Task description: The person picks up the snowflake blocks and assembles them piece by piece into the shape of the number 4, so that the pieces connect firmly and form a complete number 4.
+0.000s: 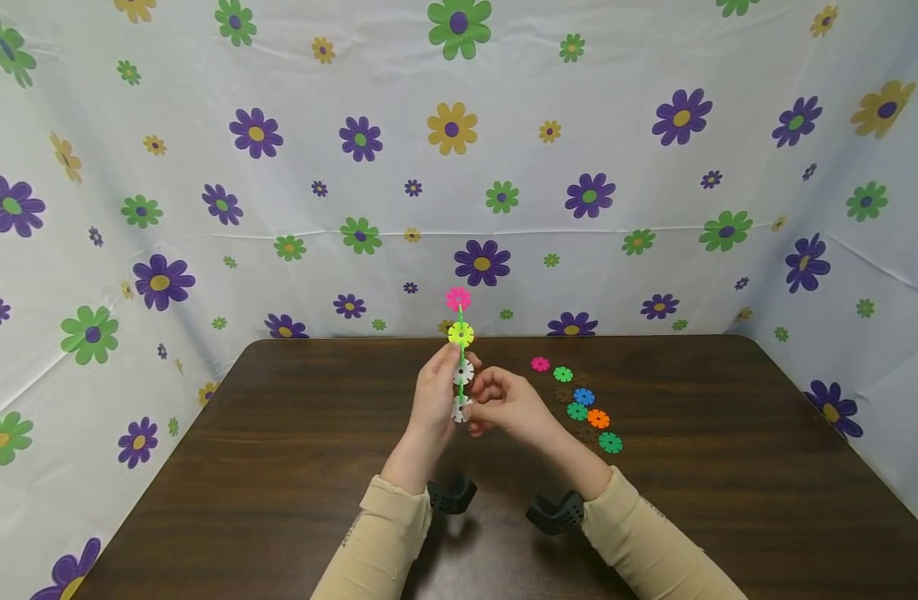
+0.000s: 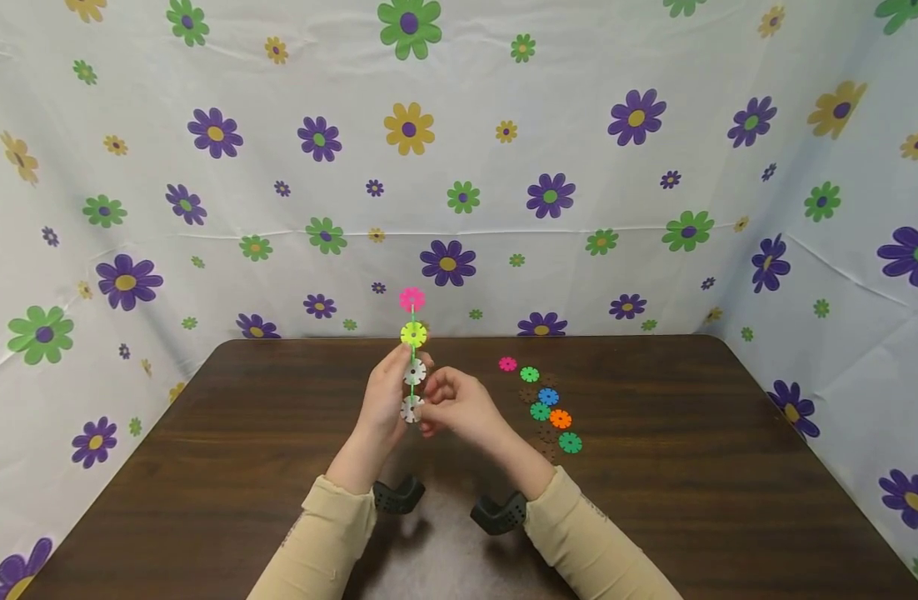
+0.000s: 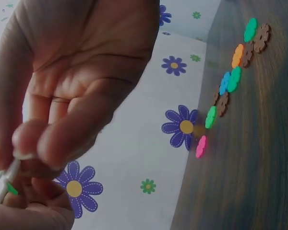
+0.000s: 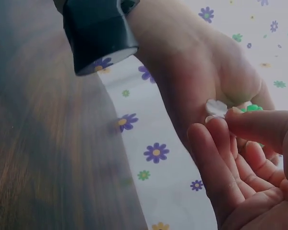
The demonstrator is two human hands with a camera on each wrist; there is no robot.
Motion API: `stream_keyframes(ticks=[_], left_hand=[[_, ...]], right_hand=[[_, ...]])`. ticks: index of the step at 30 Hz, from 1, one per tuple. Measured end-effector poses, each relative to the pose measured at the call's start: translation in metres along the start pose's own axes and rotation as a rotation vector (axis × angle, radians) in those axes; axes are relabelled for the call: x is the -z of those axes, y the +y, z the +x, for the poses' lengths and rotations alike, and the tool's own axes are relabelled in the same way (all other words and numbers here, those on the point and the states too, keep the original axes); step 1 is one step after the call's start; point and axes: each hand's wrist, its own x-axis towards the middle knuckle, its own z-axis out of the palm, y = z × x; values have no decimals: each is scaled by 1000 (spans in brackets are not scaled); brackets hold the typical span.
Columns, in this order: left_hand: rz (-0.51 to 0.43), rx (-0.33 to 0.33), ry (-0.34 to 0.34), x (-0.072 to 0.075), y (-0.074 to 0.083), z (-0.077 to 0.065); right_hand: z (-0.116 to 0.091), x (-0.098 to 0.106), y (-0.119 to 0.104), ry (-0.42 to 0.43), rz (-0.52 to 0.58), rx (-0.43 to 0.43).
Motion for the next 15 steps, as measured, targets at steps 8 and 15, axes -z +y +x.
stream_keyframes(ticks=[8,15], left_hand=[[44,-62,97,1,2,-1],[86,-75,148,-1,1,-1]], right_hand=[[-2,1,1,6,-201,-1],[-1,0,2,17,-263,33]])
